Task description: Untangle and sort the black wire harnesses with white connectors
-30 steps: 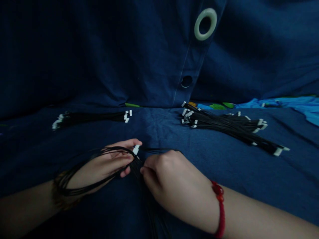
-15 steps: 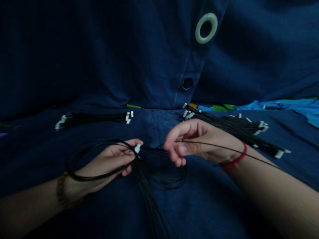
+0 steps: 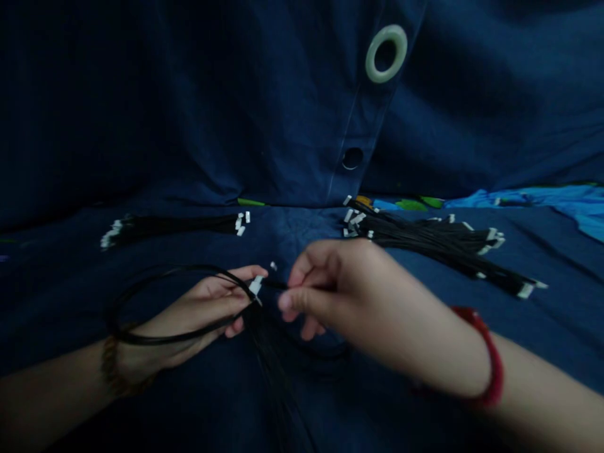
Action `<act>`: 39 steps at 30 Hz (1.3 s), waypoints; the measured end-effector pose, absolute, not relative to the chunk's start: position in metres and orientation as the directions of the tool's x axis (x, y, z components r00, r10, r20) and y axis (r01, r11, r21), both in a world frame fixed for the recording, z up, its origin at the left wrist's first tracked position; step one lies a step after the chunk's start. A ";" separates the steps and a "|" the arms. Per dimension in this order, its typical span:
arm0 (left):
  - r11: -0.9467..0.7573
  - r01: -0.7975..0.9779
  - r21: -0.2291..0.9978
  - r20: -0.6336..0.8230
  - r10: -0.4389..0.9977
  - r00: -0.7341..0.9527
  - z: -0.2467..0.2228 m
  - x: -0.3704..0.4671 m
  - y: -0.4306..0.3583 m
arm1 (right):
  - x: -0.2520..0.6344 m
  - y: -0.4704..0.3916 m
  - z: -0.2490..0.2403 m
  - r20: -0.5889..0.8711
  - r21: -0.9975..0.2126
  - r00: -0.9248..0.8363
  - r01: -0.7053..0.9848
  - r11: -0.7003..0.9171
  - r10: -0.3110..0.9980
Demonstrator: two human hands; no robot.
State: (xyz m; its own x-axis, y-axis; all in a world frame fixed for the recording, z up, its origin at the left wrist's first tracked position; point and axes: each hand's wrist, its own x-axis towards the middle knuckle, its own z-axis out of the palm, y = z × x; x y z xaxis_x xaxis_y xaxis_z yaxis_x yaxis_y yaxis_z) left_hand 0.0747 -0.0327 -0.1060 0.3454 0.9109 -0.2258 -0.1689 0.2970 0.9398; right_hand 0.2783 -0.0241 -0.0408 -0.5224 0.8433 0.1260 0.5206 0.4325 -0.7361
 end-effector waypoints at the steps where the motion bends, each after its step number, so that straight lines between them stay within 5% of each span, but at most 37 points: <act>1: 0.303 -0.171 0.937 -0.229 0.906 0.355 -0.105 0.075 -0.033 | 0.274 -0.029 -0.047 0.136 -0.620 -0.543 0.605 0.499 0.829; 4: 0.328 -0.166 0.930 -0.244 0.889 0.386 -0.102 0.074 -0.034 | 0.267 -0.039 -0.060 0.248 -0.306 -0.558 0.731 0.610 0.792; 8: 0.327 -0.166 0.930 -0.240 0.885 0.399 -0.100 0.073 -0.036 | 0.266 -0.042 -0.065 0.288 -0.186 -0.578 0.749 0.636 0.764; 28: 0.189 -0.089 0.978 -0.137 0.902 0.409 -0.106 0.070 -0.035 | 0.263 -0.043 -0.066 0.237 -0.161 -0.597 0.754 0.637 0.766; 39: 0.333 -0.073 0.940 -0.267 0.851 0.452 -0.104 0.074 -0.031 | 0.262 -0.043 -0.068 0.189 -0.187 -0.603 0.753 0.631 0.775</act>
